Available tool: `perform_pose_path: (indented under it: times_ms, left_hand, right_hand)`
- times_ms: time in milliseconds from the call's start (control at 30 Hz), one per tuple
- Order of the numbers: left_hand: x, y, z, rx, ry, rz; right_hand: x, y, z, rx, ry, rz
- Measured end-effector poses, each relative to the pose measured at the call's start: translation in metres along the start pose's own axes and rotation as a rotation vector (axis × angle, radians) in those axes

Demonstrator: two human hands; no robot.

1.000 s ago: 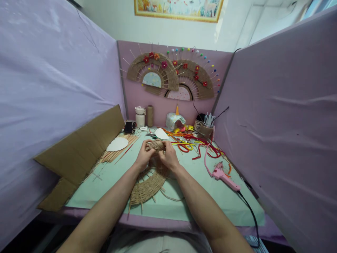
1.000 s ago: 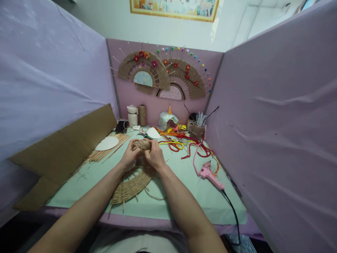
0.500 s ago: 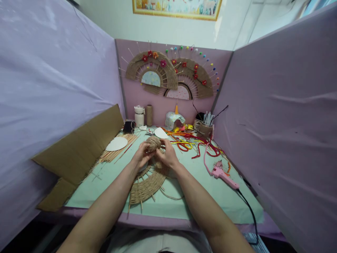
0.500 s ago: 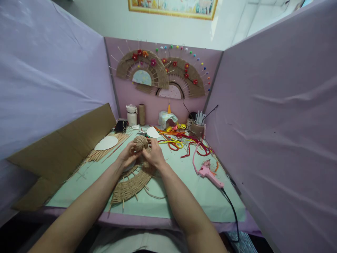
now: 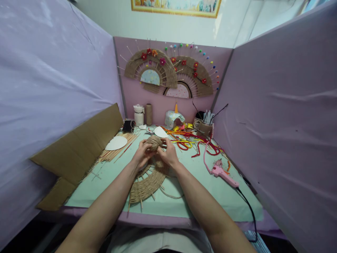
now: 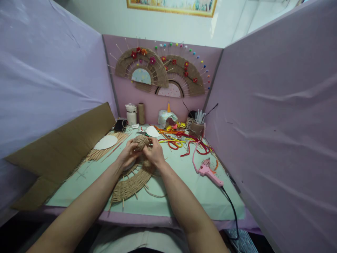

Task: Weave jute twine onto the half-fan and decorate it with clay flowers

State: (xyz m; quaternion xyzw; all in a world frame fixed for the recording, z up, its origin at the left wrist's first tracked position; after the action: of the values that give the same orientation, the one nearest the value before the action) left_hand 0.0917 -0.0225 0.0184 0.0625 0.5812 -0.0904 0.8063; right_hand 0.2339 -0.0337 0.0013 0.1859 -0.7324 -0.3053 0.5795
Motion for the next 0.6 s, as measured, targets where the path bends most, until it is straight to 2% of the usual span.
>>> perform_pose_path:
  times_ms: [167,333,400,433,500,600]
  left_hand:
    - [-0.002,0.002,-0.004,0.004,0.037,0.038]
    - [-0.007,0.005,-0.011,-0.047,0.148,0.124]
    - [-0.010,0.006,-0.013,-0.064,0.210,0.154]
    - [-0.011,0.006,-0.013,-0.059,0.227,0.157]
    - [-0.014,0.006,-0.015,-0.028,0.190,0.126]
    - [-0.020,0.009,-0.023,-0.029,-0.036,0.020]
  right_hand:
    - [0.004,0.001,-0.002,-0.002,-0.003,-0.012]
    - [0.005,0.009,-0.012,0.084,-0.030,0.029]
    - [0.004,0.014,-0.017,0.048,0.033,0.075]
    - [0.002,0.016,-0.021,-0.010,0.090,0.109]
    - [-0.005,0.021,-0.029,-0.225,0.284,0.251]
    - [-0.017,0.026,-0.042,-0.555,0.559,0.496]
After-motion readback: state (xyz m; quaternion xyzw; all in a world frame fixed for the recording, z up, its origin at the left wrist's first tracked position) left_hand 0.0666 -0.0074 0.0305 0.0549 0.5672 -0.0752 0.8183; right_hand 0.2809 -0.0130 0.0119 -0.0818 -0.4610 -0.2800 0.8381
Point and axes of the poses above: each hand's wrist, its own y-axis towards the middle knuckle, its own z-axis out of the palm, x = y × z, the point moved 1 cm from there along y, towards the middle knuckle, and after that the axes turned 13 degrees about y, right-handed, at the moved point
